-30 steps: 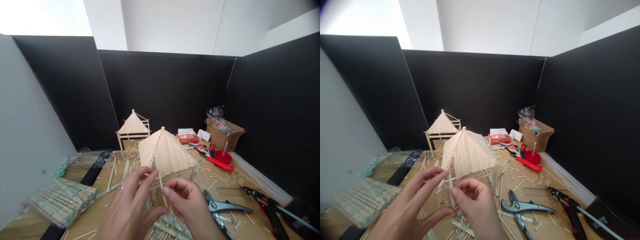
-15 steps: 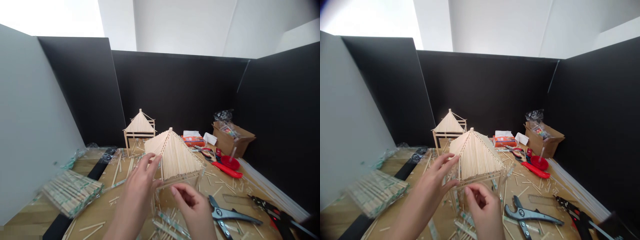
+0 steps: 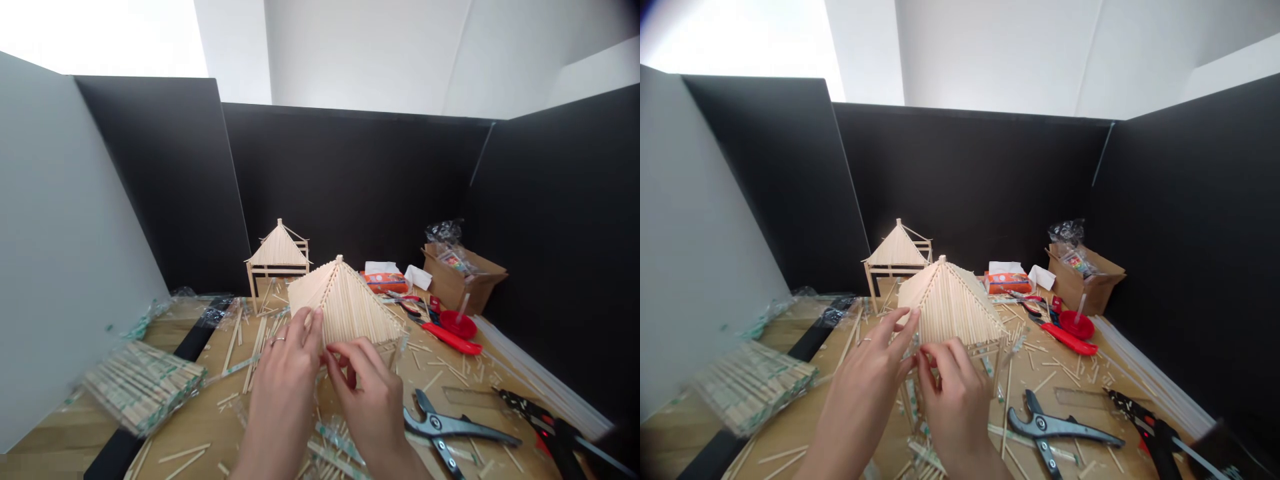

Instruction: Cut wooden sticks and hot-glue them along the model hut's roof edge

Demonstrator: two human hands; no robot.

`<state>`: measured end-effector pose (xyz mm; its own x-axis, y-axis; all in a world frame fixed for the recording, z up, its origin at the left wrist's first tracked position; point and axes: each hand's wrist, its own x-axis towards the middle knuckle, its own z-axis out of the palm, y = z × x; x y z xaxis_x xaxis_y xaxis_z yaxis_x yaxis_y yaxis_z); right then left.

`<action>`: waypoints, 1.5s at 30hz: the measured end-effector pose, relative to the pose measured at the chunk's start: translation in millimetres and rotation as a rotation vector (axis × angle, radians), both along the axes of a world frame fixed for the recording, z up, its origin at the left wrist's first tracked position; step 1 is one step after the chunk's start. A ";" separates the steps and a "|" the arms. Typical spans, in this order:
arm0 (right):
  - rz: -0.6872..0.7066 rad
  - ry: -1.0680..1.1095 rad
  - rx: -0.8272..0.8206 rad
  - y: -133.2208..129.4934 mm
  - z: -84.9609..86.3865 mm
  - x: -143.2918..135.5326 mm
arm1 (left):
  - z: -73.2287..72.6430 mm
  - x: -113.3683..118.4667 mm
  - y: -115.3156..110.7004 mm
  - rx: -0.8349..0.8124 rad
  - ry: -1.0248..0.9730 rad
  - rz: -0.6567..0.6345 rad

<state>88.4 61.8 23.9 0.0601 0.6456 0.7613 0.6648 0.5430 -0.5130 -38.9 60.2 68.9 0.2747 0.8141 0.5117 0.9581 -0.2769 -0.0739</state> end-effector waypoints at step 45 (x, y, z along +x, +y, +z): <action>0.047 -0.001 0.029 1.5 7.9 10.0 | 3.2 -6.3 2.2 0.003 -0.132 -0.072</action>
